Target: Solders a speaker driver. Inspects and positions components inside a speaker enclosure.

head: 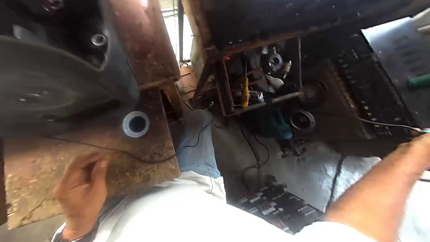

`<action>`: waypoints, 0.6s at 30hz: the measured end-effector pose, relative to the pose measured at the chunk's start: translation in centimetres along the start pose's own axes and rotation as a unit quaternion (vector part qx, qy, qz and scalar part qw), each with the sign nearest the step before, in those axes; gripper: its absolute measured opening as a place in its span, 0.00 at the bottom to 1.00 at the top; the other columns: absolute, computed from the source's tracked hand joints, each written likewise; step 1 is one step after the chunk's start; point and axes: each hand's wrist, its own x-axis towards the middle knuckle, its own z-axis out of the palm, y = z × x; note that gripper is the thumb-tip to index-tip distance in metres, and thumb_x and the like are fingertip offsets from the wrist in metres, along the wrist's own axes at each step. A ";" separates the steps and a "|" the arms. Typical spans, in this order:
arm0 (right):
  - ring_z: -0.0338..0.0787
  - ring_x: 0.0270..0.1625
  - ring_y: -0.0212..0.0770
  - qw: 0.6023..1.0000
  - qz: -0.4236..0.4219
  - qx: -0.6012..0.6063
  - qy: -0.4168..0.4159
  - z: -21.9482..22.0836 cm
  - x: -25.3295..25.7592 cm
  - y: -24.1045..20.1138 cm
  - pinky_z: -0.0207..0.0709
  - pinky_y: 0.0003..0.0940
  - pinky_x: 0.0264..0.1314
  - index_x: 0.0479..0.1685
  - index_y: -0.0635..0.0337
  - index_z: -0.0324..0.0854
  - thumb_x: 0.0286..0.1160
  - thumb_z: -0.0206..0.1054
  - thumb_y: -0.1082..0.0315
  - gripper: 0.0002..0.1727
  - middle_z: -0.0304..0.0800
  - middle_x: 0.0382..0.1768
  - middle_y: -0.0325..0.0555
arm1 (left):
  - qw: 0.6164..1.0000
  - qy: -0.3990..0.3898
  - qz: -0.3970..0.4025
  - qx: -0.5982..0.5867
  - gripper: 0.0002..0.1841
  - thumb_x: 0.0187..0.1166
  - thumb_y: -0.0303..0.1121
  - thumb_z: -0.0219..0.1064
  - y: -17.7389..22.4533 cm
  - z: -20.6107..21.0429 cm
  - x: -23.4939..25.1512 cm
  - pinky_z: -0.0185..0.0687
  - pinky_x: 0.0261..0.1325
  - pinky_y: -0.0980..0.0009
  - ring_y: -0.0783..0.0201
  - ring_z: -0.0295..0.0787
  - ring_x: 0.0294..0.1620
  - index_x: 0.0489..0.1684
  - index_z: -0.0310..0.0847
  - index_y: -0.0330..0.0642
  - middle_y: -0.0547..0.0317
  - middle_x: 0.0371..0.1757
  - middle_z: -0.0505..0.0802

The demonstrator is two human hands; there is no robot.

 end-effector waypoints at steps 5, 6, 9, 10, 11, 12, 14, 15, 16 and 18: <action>0.74 0.18 0.31 0.975 -0.001 0.222 0.007 0.7 -14.7 -5.3 0.72 0.25 0.21 0.53 0.56 0.68 0.90 0.34 0.67 0.15 0.76 0.24 0.36 | 1.000 -0.002 0.011 0.006 0.12 0.84 0.32 0.66 0.6 -0.1 0.2 0.86 0.57 0.76 0.80 0.87 0.49 0.61 0.82 0.45 0.74 0.54 0.90; 0.74 0.15 0.30 0.974 -0.019 0.224 -0.039 1.0 -17.6 -6.4 0.71 0.23 0.16 0.61 0.56 0.68 0.90 0.33 0.67 0.18 0.75 0.21 0.34 | 1.000 -0.001 0.014 0.010 0.12 0.84 0.31 0.66 1.1 -0.1 0.4 0.86 0.56 0.76 0.79 0.87 0.49 0.61 0.82 0.42 0.72 0.54 0.89; 0.78 0.18 0.26 0.952 -0.107 0.191 -0.216 1.9 -25.4 -9.5 0.74 0.21 0.18 0.75 0.59 0.64 0.96 0.29 0.58 0.25 0.80 0.25 0.28 | 0.999 -0.010 0.042 0.007 0.11 0.83 0.28 0.65 3.4 -0.3 2.1 0.87 0.57 0.74 0.74 0.87 0.51 0.58 0.83 0.34 0.61 0.56 0.88; 0.79 0.21 0.25 0.933 -0.147 0.185 -0.273 2.2 -27.4 -10.6 0.75 0.21 0.21 0.75 0.60 0.63 0.96 0.32 0.58 0.24 0.82 0.29 0.26 | 0.998 -0.014 0.053 0.005 0.11 0.83 0.27 0.65 4.2 -0.3 2.9 0.87 0.58 0.74 0.73 0.87 0.52 0.58 0.83 0.33 0.60 0.56 0.89; 0.80 0.25 0.23 0.908 -0.184 0.180 -0.331 2.6 -29.1 -11.8 0.77 0.20 0.25 0.75 0.57 0.64 0.97 0.36 0.57 0.21 0.83 0.33 0.23 | 0.998 -0.021 0.061 0.007 0.11 0.83 0.26 0.65 4.8 -0.3 3.8 0.88 0.59 0.73 0.72 0.88 0.52 0.59 0.83 0.32 0.58 0.56 0.89; 0.81 0.29 0.21 0.882 -0.214 0.170 -0.384 2.9 -30.5 -12.9 0.78 0.19 0.30 0.74 0.52 0.65 0.97 0.41 0.54 0.20 0.84 0.37 0.20 | 0.997 -0.032 0.064 0.015 0.12 0.83 0.26 0.65 5.2 -0.4 4.6 0.88 0.59 0.71 0.71 0.89 0.52 0.59 0.82 0.31 0.56 0.55 0.89; 0.83 0.39 0.19 0.841 -0.276 0.110 -0.451 3.5 -32.5 -15.2 0.80 0.19 0.43 0.73 0.50 0.71 0.94 0.50 0.52 0.19 0.84 0.44 0.23 | 0.996 -0.057 0.059 0.033 0.11 0.83 0.27 0.66 5.3 -0.3 5.7 0.89 0.59 0.68 0.68 0.90 0.52 0.58 0.83 0.33 0.54 0.54 0.91; 0.85 0.45 0.21 0.818 -0.325 0.070 -0.469 3.8 -33.1 -16.4 0.82 0.21 0.50 0.72 0.56 0.75 0.93 0.53 0.54 0.20 0.85 0.48 0.31 | 0.995 -0.065 0.062 0.048 0.10 0.83 0.28 0.66 5.2 0.0 6.1 0.89 0.58 0.68 0.68 0.90 0.51 0.56 0.85 0.34 0.54 0.53 0.91; 0.87 0.50 0.26 0.794 -0.378 0.028 -0.475 4.3 -33.6 -17.5 0.83 0.25 0.55 0.69 0.61 0.79 0.92 0.56 0.55 0.21 0.87 0.51 0.41 | 0.993 -0.069 0.066 0.066 0.09 0.83 0.29 0.66 5.0 0.3 6.4 0.89 0.58 0.68 0.68 0.90 0.50 0.54 0.87 0.37 0.55 0.52 0.92; 0.88 0.56 0.37 0.750 -0.463 -0.040 -0.471 5.3 -34.5 -19.4 0.83 0.34 0.61 0.63 0.64 0.86 0.88 0.60 0.56 0.21 0.89 0.53 0.53 | 0.990 -0.071 0.076 0.093 0.09 0.84 0.30 0.65 4.3 1.0 6.5 0.89 0.57 0.66 0.67 0.91 0.49 0.54 0.88 0.40 0.56 0.51 0.93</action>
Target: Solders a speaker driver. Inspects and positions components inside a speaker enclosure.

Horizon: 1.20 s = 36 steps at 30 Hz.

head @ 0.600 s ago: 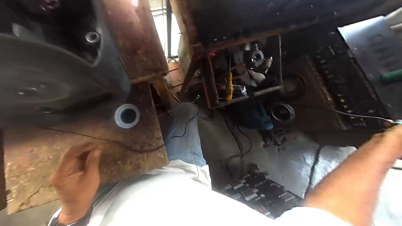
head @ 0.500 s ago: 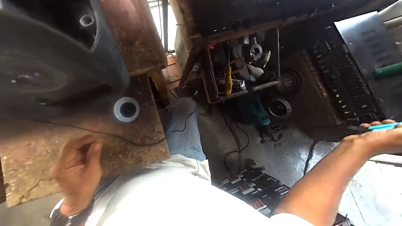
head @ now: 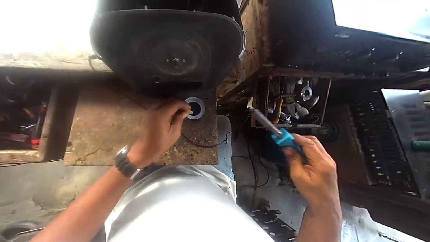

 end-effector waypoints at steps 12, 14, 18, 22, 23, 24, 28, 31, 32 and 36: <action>0.89 0.53 0.41 0.995 -0.015 -0.076 -0.065 2.4 2.8 -2.6 0.84 0.44 0.53 0.65 0.53 0.88 0.84 0.64 0.54 0.20 0.88 0.55 0.49 | 0.993 -0.094 0.024 0.060 0.12 0.88 0.26 0.55 -1.2 2.1 -0.4 0.76 0.75 0.50 0.51 0.88 0.64 0.58 0.84 0.37 0.49 0.57 0.92; 0.89 0.52 0.40 0.996 -0.002 -0.063 -0.068 2.2 2.3 -2.5 0.84 0.42 0.53 0.65 0.55 0.88 0.83 0.65 0.54 0.20 0.88 0.54 0.48 | 0.994 -0.110 -0.003 0.023 0.13 0.90 0.30 0.54 -1.3 1.3 -0.8 0.80 0.71 0.53 0.54 0.88 0.62 0.61 0.82 0.39 0.50 0.58 0.91; 0.88 0.51 0.38 0.997 0.032 -0.026 -0.072 2.8 0.8 -1.7 0.84 0.39 0.51 0.67 0.55 0.86 0.82 0.66 0.54 0.22 0.88 0.53 0.48 | 0.994 -0.104 -0.032 -0.029 0.11 0.90 0.32 0.58 -1.4 -0.2 -1.3 0.87 0.62 0.61 0.64 0.91 0.56 0.62 0.81 0.40 0.54 0.58 0.92; 0.88 0.48 0.34 0.998 0.031 0.005 -0.061 3.6 0.3 -1.6 0.85 0.35 0.48 0.65 0.51 0.87 0.81 0.68 0.51 0.21 0.87 0.50 0.43 | 0.998 -0.053 -0.017 -0.014 0.10 0.86 0.32 0.64 -1.1 -0.4 -0.2 0.87 0.61 0.67 0.68 0.90 0.54 0.57 0.86 0.41 0.56 0.55 0.92; 0.88 0.48 0.35 0.998 0.024 0.000 -0.055 3.6 0.5 -1.7 0.84 0.36 0.48 0.63 0.50 0.89 0.81 0.69 0.51 0.19 0.87 0.50 0.43 | 0.999 -0.049 -0.009 -0.011 0.09 0.86 0.31 0.64 -1.2 -0.4 0.0 0.87 0.62 0.68 0.68 0.90 0.55 0.56 0.88 0.40 0.57 0.54 0.93; 0.87 0.50 0.36 0.999 0.014 -0.009 -0.047 3.6 0.8 -1.8 0.83 0.38 0.50 0.62 0.49 0.90 0.80 0.69 0.52 0.18 0.88 0.50 0.43 | 0.999 -0.053 -0.003 -0.006 0.09 0.86 0.31 0.64 -1.3 -0.4 0.2 0.87 0.62 0.68 0.68 0.90 0.55 0.55 0.88 0.40 0.57 0.53 0.93; 0.86 0.58 0.47 0.996 -0.051 -0.071 -0.029 3.3 3.2 -2.6 0.73 0.52 0.61 0.60 0.46 0.92 0.80 0.70 0.56 0.14 0.89 0.53 0.48 | 0.996 -0.084 0.001 0.012 0.10 0.85 0.31 0.63 -1.7 0.0 0.7 0.86 0.60 0.68 0.69 0.91 0.52 0.54 0.90 0.42 0.59 0.51 0.94; 0.83 0.62 0.50 0.990 -0.088 -0.107 -0.029 3.3 4.8 -3.4 0.67 0.56 0.66 0.60 0.44 0.93 0.82 0.69 0.57 0.14 0.89 0.54 0.48 | 0.996 -0.093 0.014 -0.005 0.09 0.85 0.29 0.64 -1.8 0.2 0.5 0.85 0.60 0.70 0.69 0.90 0.51 0.55 0.89 0.42 0.58 0.50 0.93; 0.83 0.62 0.51 0.989 -0.096 -0.109 -0.027 3.3 5.2 -3.7 0.67 0.56 0.65 0.60 0.44 0.93 0.81 0.69 0.58 0.14 0.89 0.54 0.49 | 0.995 -0.094 0.020 -0.014 0.09 0.85 0.29 0.64 -1.9 0.3 0.5 0.85 0.61 0.70 0.68 0.90 0.52 0.54 0.89 0.42 0.57 0.51 0.93; 0.83 0.58 0.50 0.989 -0.103 -0.109 -0.007 3.9 6.0 -4.5 0.68 0.53 0.60 0.58 0.45 0.93 0.80 0.71 0.58 0.13 0.88 0.52 0.49 | 0.994 -0.086 0.031 -0.055 0.10 0.83 0.26 0.63 -2.5 0.7 0.2 0.84 0.63 0.69 0.67 0.90 0.54 0.52 0.91 0.41 0.56 0.52 0.93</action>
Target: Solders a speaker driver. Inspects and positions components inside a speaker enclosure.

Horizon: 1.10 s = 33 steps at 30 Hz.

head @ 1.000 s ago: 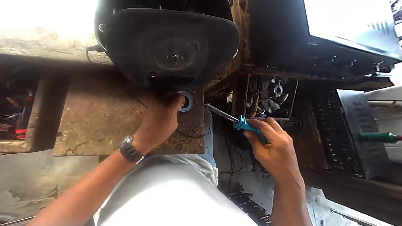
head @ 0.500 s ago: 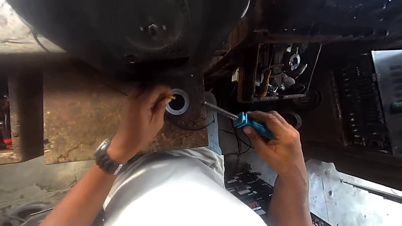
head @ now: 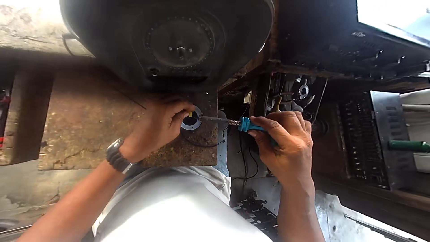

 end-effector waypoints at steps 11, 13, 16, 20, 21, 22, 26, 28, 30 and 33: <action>0.83 0.57 0.48 1.000 0.007 -0.020 0.014 -0.1 0.0 -1.0 0.69 0.50 0.61 0.56 0.45 0.94 0.77 0.74 0.58 0.13 0.88 0.50 0.47 | 1.000 0.020 0.005 -0.021 0.09 0.83 0.27 0.65 -0.3 0.3 -0.2 0.86 0.55 0.69 0.68 0.90 0.48 0.49 0.93 0.44 0.59 0.47 0.94; 0.82 0.57 0.47 1.000 0.004 -0.015 0.013 0.0 0.1 -1.0 0.68 0.49 0.60 0.56 0.45 0.94 0.77 0.74 0.57 0.13 0.87 0.50 0.46 | 0.999 0.023 0.009 -0.020 0.10 0.83 0.27 0.64 -0.4 0.3 -0.4 0.86 0.56 0.68 0.67 0.91 0.49 0.49 0.93 0.43 0.59 0.47 0.94; 0.82 0.56 0.46 1.000 0.002 -0.014 0.013 0.0 0.2 -1.1 0.68 0.49 0.60 0.55 0.45 0.95 0.76 0.74 0.57 0.12 0.87 0.50 0.46 | 0.999 0.030 0.006 -0.021 0.09 0.83 0.28 0.64 -0.5 0.4 -0.3 0.85 0.56 0.69 0.68 0.91 0.48 0.48 0.92 0.42 0.58 0.46 0.95; 0.83 0.56 0.46 1.000 -0.004 -0.020 0.013 0.1 0.4 -1.2 0.69 0.49 0.60 0.55 0.45 0.95 0.77 0.74 0.58 0.12 0.88 0.49 0.46 | 0.999 0.028 -0.009 -0.016 0.09 0.83 0.29 0.64 -0.6 0.4 0.2 0.86 0.55 0.69 0.69 0.91 0.47 0.46 0.93 0.43 0.59 0.44 0.95; 0.83 0.56 0.46 1.000 -0.005 -0.020 0.013 0.1 0.4 -1.2 0.69 0.49 0.60 0.55 0.45 0.95 0.77 0.74 0.58 0.12 0.88 0.49 0.46 | 0.999 0.029 -0.007 -0.017 0.09 0.83 0.29 0.64 -0.8 0.5 0.3 0.86 0.57 0.69 0.69 0.91 0.48 0.46 0.93 0.43 0.60 0.44 0.95; 0.83 0.56 0.46 1.000 -0.007 -0.019 0.014 0.1 0.4 -1.2 0.70 0.49 0.60 0.55 0.45 0.95 0.76 0.74 0.58 0.12 0.88 0.49 0.46 | 0.999 0.033 -0.004 -0.013 0.10 0.83 0.30 0.63 -1.0 0.6 0.4 0.86 0.57 0.70 0.70 0.92 0.48 0.46 0.93 0.44 0.61 0.44 0.95; 0.83 0.56 0.46 1.000 -0.008 -0.019 0.015 0.2 0.4 -1.2 0.69 0.48 0.60 0.55 0.45 0.95 0.76 0.75 0.58 0.13 0.88 0.50 0.46 | 0.999 0.036 -0.003 -0.007 0.11 0.84 0.32 0.62 -1.2 0.7 0.6 0.86 0.55 0.69 0.70 0.91 0.47 0.46 0.93 0.45 0.62 0.43 0.95; 0.82 0.56 0.46 1.000 -0.007 -0.020 0.016 0.2 0.4 -1.2 0.69 0.48 0.60 0.55 0.45 0.95 0.76 0.75 0.58 0.13 0.88 0.49 0.46 | 0.999 0.032 -0.006 -0.004 0.11 0.84 0.31 0.62 -1.1 0.7 0.6 0.86 0.55 0.69 0.70 0.91 0.47 0.47 0.93 0.45 0.62 0.44 0.95; 0.82 0.57 0.46 1.000 -0.005 -0.017 0.015 0.3 0.4 -1.1 0.69 0.48 0.61 0.56 0.45 0.95 0.76 0.75 0.58 0.13 0.88 0.50 0.45 | 0.999 0.033 -0.007 -0.002 0.11 0.84 0.31 0.62 -1.1 0.7 0.6 0.86 0.56 0.68 0.70 0.92 0.48 0.46 0.93 0.46 0.62 0.44 0.95; 0.82 0.58 0.45 1.000 -0.006 -0.017 0.017 0.4 0.3 -1.0 0.69 0.48 0.61 0.55 0.45 0.95 0.75 0.75 0.58 0.12 0.88 0.51 0.45 | 0.999 0.036 -0.001 0.001 0.10 0.83 0.31 0.62 -1.2 0.9 0.6 0.87 0.56 0.67 0.69 0.92 0.48 0.46 0.93 0.46 0.62 0.44 0.95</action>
